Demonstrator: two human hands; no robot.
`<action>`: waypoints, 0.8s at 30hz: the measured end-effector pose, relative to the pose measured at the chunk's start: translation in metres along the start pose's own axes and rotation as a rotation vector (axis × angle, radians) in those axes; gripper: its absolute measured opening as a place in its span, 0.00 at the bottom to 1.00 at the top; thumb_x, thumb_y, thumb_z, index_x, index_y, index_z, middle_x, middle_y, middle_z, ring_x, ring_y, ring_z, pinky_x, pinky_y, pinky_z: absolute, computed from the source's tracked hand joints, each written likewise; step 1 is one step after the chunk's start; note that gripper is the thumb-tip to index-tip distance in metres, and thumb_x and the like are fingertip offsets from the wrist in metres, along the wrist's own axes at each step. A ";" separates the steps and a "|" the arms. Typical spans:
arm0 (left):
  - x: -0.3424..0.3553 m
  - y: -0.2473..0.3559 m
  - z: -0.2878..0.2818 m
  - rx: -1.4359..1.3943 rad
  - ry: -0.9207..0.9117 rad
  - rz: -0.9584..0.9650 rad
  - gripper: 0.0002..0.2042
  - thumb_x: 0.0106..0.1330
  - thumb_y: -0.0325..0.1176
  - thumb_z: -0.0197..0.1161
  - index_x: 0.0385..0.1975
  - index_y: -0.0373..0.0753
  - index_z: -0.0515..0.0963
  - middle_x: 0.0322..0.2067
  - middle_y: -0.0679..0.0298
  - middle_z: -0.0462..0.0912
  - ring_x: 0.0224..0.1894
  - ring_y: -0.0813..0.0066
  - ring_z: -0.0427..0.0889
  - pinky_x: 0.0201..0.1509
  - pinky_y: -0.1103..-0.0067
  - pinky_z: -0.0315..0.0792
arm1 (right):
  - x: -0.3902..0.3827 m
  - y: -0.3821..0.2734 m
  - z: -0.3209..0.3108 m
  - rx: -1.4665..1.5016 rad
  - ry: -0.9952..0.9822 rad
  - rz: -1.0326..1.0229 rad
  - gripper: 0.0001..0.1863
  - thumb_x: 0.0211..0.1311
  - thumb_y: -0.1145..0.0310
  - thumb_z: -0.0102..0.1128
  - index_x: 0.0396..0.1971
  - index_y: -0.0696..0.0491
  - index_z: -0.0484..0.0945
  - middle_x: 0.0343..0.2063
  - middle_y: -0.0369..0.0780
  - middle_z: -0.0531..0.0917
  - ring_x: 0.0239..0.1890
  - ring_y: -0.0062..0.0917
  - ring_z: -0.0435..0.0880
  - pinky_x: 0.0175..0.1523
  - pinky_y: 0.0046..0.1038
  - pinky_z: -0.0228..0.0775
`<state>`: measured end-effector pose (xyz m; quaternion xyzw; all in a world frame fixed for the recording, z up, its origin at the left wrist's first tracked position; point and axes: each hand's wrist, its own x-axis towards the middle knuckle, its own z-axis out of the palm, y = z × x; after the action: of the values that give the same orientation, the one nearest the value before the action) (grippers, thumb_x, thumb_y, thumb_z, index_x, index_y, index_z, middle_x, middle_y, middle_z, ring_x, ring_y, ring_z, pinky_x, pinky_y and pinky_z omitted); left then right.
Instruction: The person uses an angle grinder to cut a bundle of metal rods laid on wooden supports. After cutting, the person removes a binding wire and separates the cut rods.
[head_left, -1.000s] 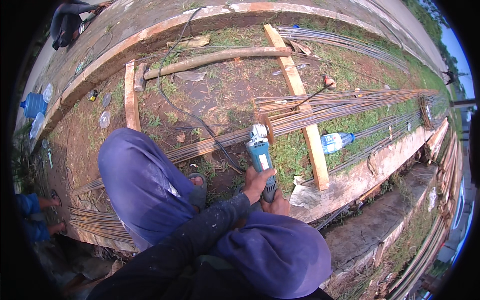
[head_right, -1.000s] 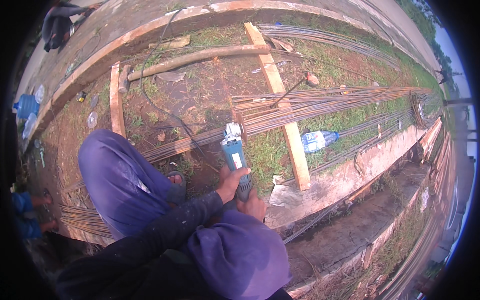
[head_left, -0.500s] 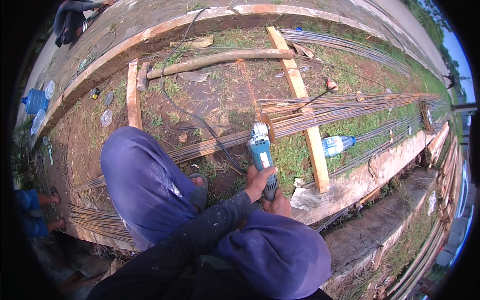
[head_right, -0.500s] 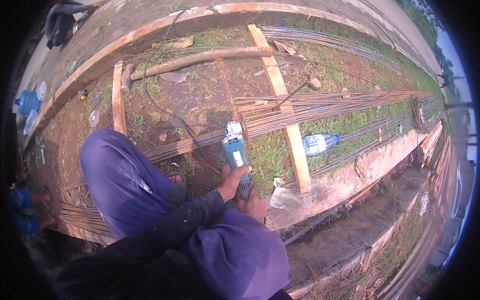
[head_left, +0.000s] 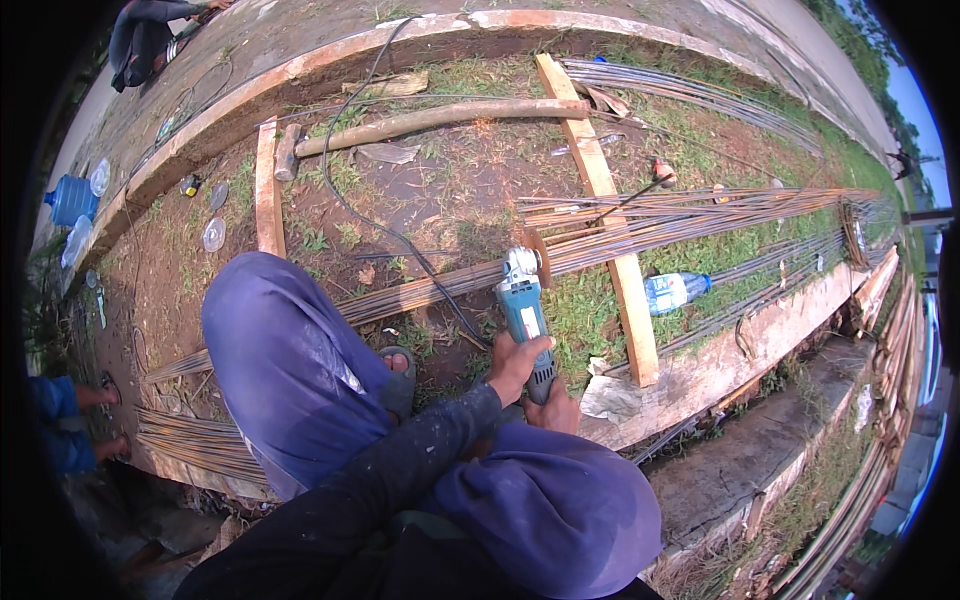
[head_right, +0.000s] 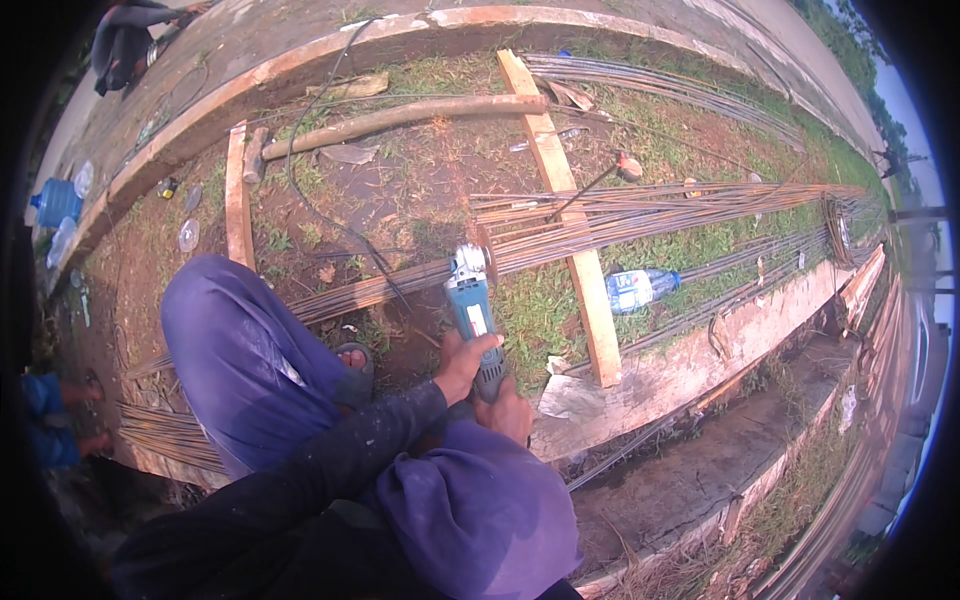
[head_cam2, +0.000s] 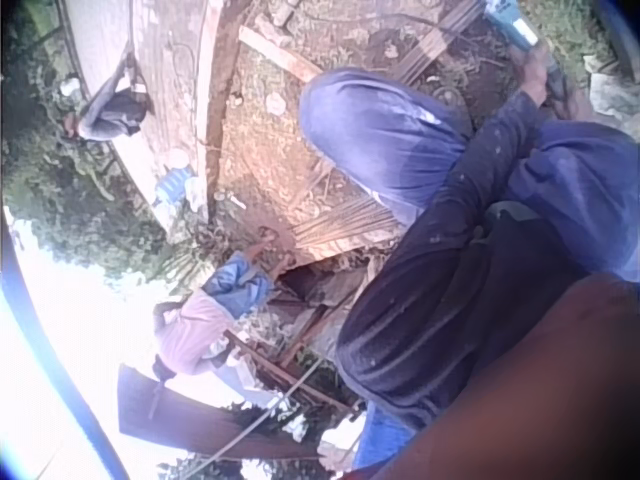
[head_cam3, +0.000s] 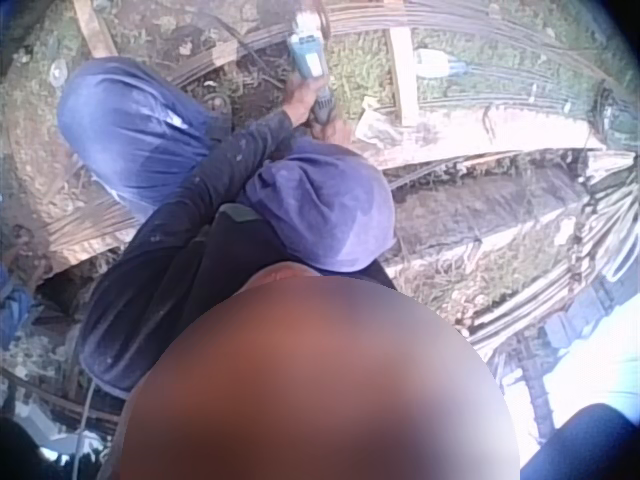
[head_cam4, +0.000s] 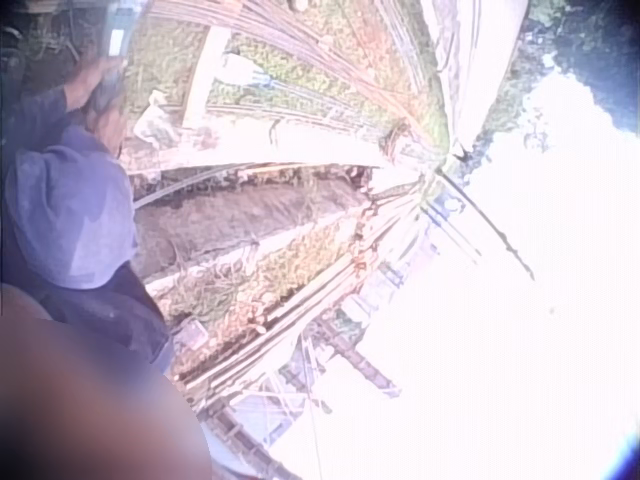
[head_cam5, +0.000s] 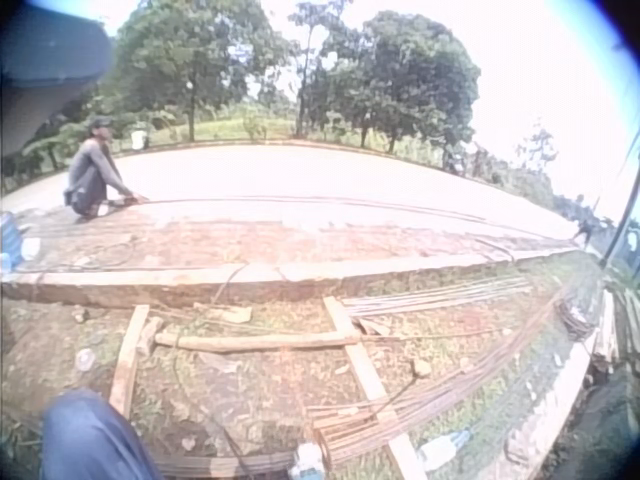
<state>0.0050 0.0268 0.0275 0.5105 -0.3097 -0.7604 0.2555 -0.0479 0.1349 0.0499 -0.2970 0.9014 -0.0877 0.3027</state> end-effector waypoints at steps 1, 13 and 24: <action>-0.002 -0.004 -0.001 -0.026 -0.014 0.008 0.13 0.55 0.35 0.69 0.36 0.37 0.77 0.30 0.66 0.78 0.33 0.76 0.77 0.37 0.73 0.71 | -0.001 0.005 0.003 0.012 -0.005 -0.003 0.23 0.47 0.57 0.71 0.38 0.55 0.73 0.27 0.57 0.84 0.36 0.57 0.84 0.44 0.52 0.75; 0.005 -0.007 0.002 -0.089 0.035 0.027 0.11 0.55 0.34 0.70 0.32 0.36 0.79 0.27 0.67 0.80 0.29 0.77 0.78 0.34 0.74 0.72 | -0.001 -0.001 -0.007 0.004 -0.017 -0.035 0.23 0.49 0.56 0.69 0.40 0.55 0.73 0.28 0.58 0.84 0.36 0.57 0.83 0.44 0.54 0.73; 0.011 -0.001 0.000 -0.056 0.062 0.033 0.12 0.55 0.35 0.70 0.34 0.35 0.79 0.29 0.66 0.81 0.30 0.76 0.79 0.36 0.74 0.72 | 0.008 -0.011 -0.006 -0.022 -0.032 -0.012 0.24 0.47 0.57 0.69 0.41 0.55 0.73 0.29 0.57 0.84 0.36 0.57 0.84 0.45 0.53 0.75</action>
<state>0.0015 0.0201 0.0201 0.5214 -0.2884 -0.7483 0.2917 -0.0514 0.1213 0.0547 -0.3069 0.8956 -0.0750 0.3133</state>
